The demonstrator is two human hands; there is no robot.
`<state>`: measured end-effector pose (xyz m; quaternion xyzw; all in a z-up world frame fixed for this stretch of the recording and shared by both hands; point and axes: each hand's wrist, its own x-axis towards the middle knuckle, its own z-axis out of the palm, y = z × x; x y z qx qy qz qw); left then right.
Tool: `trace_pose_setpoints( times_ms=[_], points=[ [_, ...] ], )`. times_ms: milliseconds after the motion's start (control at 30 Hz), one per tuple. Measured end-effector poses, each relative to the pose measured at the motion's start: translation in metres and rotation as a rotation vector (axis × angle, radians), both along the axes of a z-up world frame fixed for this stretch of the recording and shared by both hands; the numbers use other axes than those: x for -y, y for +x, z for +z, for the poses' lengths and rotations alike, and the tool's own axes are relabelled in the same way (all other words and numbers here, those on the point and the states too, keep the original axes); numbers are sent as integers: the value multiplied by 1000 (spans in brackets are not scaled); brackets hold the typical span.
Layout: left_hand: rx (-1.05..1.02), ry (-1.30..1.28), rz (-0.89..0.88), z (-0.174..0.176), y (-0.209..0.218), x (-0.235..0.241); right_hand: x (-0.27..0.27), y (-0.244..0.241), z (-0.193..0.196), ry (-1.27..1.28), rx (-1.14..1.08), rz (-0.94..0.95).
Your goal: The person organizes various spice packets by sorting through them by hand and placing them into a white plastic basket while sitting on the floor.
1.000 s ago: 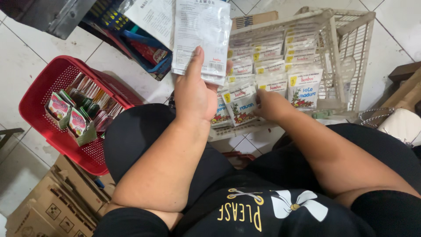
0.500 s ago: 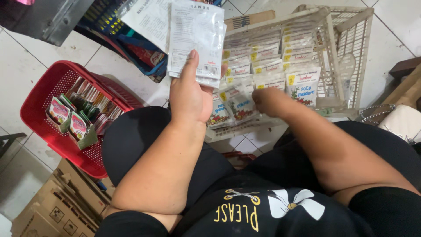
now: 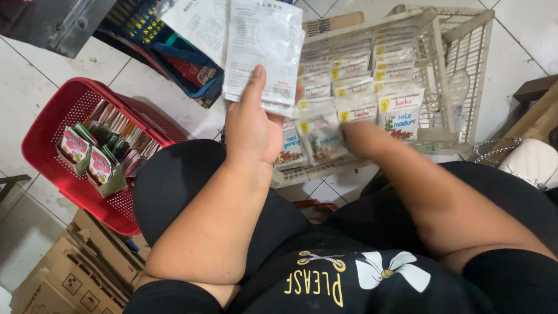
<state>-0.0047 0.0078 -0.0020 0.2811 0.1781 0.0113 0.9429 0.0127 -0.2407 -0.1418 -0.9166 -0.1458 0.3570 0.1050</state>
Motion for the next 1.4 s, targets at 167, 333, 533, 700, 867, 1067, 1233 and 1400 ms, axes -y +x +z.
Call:
trace_pose_setpoints(
  times_ms=[167, 333, 533, 700, 867, 1067, 1233, 1400],
  points=[
    [-70, -52, -86, -5, 0, 5, -3, 5, 31, -190, -44, -22],
    [-55, -56, -160, -11, -3, 15, -11, 27, 107, 607, 395, -404],
    [15, 18, -369, -12, -7, 26, 11, 23, 158, 878, 768, -101],
    [7, 1, -441, -14, -6, 35, 26, 20, 158, 787, 864, -60],
    [-8, -23, -511, -15, -3, 35, 28, 21, 157, 799, 865, -81],
    [-145, -3, -429, -16, 0, 34, 30, 21, 169, 1054, 916, -188],
    [-169, 89, -37, -22, 11, 23, 35, 32, 156, 1630, 605, -542],
    [-124, 85, 68, -17, 11, 13, 36, 44, 119, 1310, 485, -731]
  ],
)
